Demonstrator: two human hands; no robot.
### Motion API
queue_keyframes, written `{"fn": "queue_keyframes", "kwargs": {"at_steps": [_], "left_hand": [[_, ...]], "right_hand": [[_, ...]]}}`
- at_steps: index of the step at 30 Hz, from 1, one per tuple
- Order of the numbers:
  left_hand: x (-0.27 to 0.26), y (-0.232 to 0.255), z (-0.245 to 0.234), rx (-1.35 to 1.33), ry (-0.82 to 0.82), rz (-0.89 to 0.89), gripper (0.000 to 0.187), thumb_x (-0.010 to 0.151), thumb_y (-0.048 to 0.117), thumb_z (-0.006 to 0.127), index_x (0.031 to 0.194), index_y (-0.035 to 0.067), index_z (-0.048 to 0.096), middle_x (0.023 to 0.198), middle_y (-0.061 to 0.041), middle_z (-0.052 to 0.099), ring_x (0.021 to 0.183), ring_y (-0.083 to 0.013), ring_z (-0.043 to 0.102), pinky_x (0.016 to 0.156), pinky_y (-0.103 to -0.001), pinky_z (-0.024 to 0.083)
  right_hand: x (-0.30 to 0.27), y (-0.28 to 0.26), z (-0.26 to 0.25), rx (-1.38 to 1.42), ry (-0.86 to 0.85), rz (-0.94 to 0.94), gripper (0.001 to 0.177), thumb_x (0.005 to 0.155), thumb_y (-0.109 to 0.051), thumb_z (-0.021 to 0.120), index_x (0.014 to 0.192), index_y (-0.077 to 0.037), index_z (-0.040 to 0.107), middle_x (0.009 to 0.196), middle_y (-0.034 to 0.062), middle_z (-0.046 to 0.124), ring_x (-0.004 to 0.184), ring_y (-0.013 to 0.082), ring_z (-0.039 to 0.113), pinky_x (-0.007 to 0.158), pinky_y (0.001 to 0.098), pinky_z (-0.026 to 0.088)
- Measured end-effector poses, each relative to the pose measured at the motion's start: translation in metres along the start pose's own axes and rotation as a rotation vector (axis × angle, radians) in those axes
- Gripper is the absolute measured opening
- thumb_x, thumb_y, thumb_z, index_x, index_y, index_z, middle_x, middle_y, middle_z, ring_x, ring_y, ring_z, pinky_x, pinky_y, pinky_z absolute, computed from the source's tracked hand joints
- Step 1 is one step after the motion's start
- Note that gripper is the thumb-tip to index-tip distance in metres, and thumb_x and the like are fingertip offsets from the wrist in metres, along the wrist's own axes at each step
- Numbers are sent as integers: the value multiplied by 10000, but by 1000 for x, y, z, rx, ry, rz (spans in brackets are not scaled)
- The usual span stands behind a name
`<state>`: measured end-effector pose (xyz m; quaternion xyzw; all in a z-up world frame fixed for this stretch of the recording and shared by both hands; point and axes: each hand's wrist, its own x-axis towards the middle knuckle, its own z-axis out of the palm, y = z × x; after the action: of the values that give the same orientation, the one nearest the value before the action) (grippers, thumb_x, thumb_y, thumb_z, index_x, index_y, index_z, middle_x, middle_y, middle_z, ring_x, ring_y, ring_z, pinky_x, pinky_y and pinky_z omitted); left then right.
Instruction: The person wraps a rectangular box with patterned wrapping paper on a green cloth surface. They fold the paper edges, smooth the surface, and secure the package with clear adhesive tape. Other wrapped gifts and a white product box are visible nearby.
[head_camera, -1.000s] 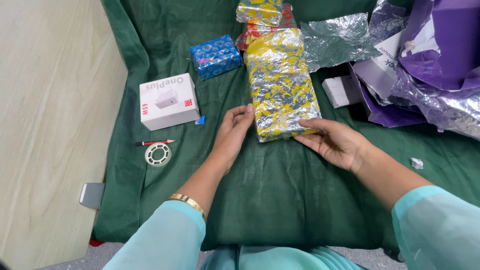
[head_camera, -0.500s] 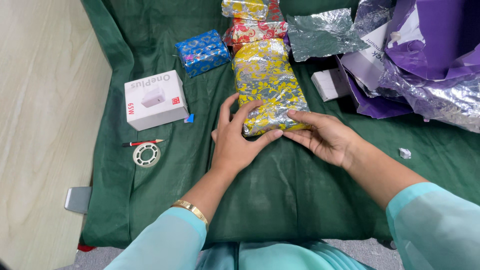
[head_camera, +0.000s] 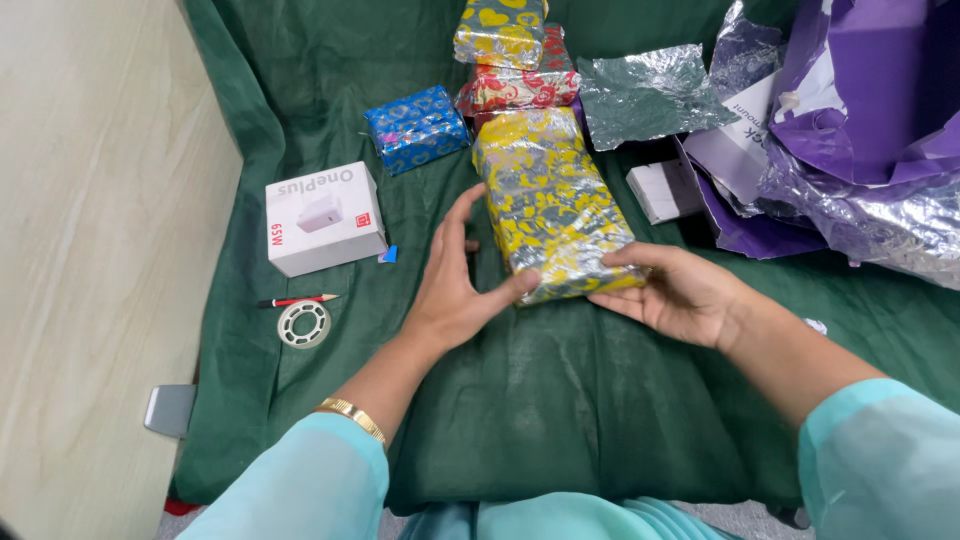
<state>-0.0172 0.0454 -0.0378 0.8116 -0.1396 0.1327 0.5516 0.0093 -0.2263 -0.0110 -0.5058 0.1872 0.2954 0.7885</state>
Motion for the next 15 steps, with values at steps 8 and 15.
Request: {"fn": "queue_keyframes", "kwargs": {"at_steps": [8,15], "left_hand": [[11,-33,-10,-391,190,-478,757,928,641,540,1475,127,439,1189,-109,630,1042,-186,632,901,-340,515],[7,-50,3,-219,309,-469,612,900,484,687,1332,67,572,1194,-103,665,1113,-193,618,975,-324,476]], "right_hand": [[-3,-22,-27,-115,2,-69,312,838,-101,647,1132,3,629,1145,116,699,1046,249,693,1036,412,529],[13,4,12,-795,699,-676,793,785,-369,813,1455,-73,509,1326,149,604,1220,299,594,1049,437,479]]}}
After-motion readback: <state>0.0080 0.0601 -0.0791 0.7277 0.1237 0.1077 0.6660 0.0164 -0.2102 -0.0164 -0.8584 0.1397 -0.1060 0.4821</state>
